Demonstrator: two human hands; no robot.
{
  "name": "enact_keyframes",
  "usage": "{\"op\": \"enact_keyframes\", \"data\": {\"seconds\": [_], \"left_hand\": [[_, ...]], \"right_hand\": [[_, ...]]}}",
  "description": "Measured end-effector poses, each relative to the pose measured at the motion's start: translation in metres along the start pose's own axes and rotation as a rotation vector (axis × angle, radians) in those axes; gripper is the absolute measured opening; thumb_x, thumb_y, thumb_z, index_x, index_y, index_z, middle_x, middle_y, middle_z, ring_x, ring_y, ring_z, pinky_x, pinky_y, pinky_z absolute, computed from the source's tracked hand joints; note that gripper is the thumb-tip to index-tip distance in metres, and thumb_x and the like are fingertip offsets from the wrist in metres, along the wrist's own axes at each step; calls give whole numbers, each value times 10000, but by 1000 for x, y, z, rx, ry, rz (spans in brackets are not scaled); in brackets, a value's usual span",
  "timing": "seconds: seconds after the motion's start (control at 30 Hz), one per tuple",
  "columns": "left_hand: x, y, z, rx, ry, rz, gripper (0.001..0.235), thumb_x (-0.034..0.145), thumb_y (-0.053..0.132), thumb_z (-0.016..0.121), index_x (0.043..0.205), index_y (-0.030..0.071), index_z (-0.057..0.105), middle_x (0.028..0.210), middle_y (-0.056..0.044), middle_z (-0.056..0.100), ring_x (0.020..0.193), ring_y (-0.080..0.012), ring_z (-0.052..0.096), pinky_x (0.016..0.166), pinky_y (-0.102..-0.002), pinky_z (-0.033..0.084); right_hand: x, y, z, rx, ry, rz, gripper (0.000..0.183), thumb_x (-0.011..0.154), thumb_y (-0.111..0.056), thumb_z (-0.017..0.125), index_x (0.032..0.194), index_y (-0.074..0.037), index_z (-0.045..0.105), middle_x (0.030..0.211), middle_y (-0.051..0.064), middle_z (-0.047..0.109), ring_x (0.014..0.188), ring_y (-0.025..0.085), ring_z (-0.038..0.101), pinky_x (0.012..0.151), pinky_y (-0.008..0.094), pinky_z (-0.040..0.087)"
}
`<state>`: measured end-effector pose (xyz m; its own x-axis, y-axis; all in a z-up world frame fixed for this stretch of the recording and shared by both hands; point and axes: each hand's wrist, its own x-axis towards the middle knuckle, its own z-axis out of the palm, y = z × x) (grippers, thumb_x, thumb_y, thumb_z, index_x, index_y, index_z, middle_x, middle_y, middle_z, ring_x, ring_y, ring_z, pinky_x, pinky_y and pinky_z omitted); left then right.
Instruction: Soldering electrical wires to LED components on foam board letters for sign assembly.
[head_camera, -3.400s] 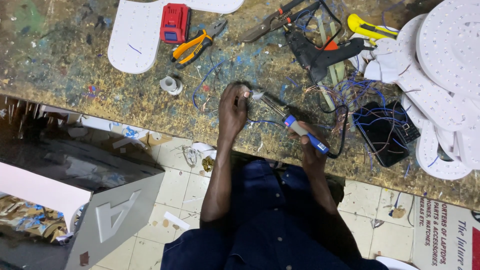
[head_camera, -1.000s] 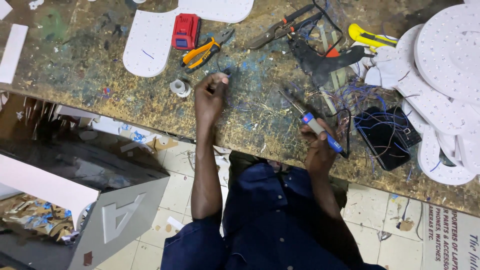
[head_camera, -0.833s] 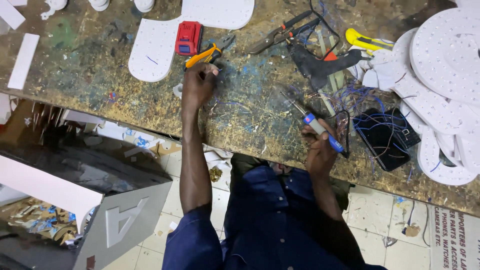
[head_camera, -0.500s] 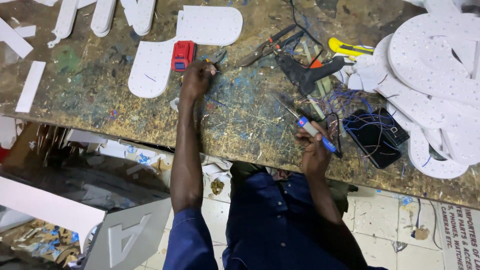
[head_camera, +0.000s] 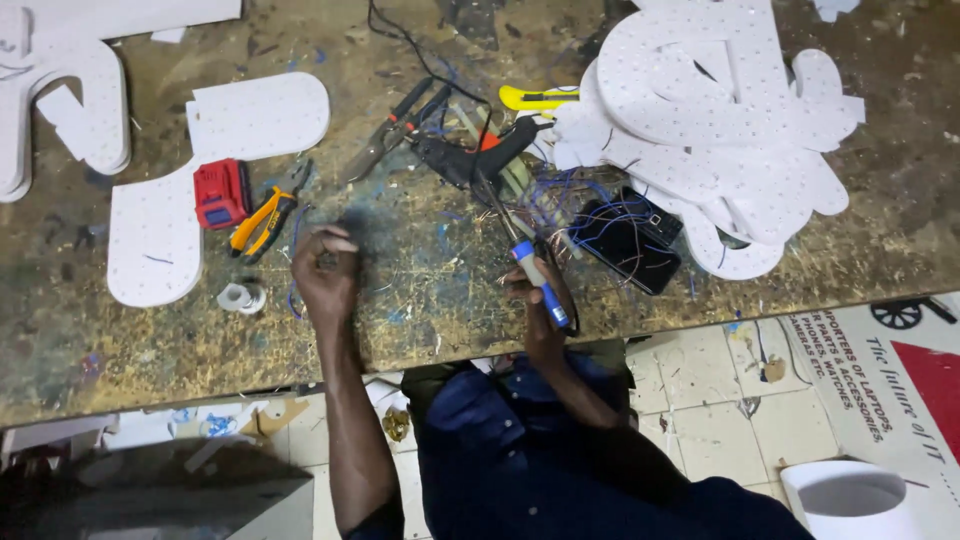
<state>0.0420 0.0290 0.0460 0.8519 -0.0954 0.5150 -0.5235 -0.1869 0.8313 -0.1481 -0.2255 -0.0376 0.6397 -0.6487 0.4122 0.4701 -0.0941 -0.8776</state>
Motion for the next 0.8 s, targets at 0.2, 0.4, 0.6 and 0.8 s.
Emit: {"op": "enact_keyframes", "data": {"seconds": [0.2,0.4,0.6,0.8], "left_hand": [[-20,-4,61,-128,-67,71,249,924,-96,690,860,141,731,1006,-141,729,1013,-351,675,1019,-511,510],[-25,33,141,-172,-175,-34,289,902,-203,616,892,86,620,932,-154,622,915,-343,611,886,-508,507],[-23,25,220,-150,-330,68,156,915,-12,749,941,130,808,1016,-183,740,1016,-428,695,983,-543,579],[-2,60,298,310,-605,330,271,1031,142,748,1272,22,777,1203,-240,696,1177,-463,686,1011,-590,576]], "right_hand": [[15,-1,-23,-52,65,-202,568,1198,-405,527,1601,-4,537,1259,244,756,1112,324,797,851,402,707],[14,2,-19,-22,147,-154,584,1222,-417,510,1653,-23,506,1306,211,741,1173,286,769,897,378,680],[16,-10,-14,-110,278,-179,581,1223,-435,495,1662,-54,475,1330,200,659,1079,241,730,881,413,673],[18,-5,-14,-128,343,-204,620,1198,-473,516,1673,-93,401,1439,186,598,1177,221,710,990,369,656]]}}
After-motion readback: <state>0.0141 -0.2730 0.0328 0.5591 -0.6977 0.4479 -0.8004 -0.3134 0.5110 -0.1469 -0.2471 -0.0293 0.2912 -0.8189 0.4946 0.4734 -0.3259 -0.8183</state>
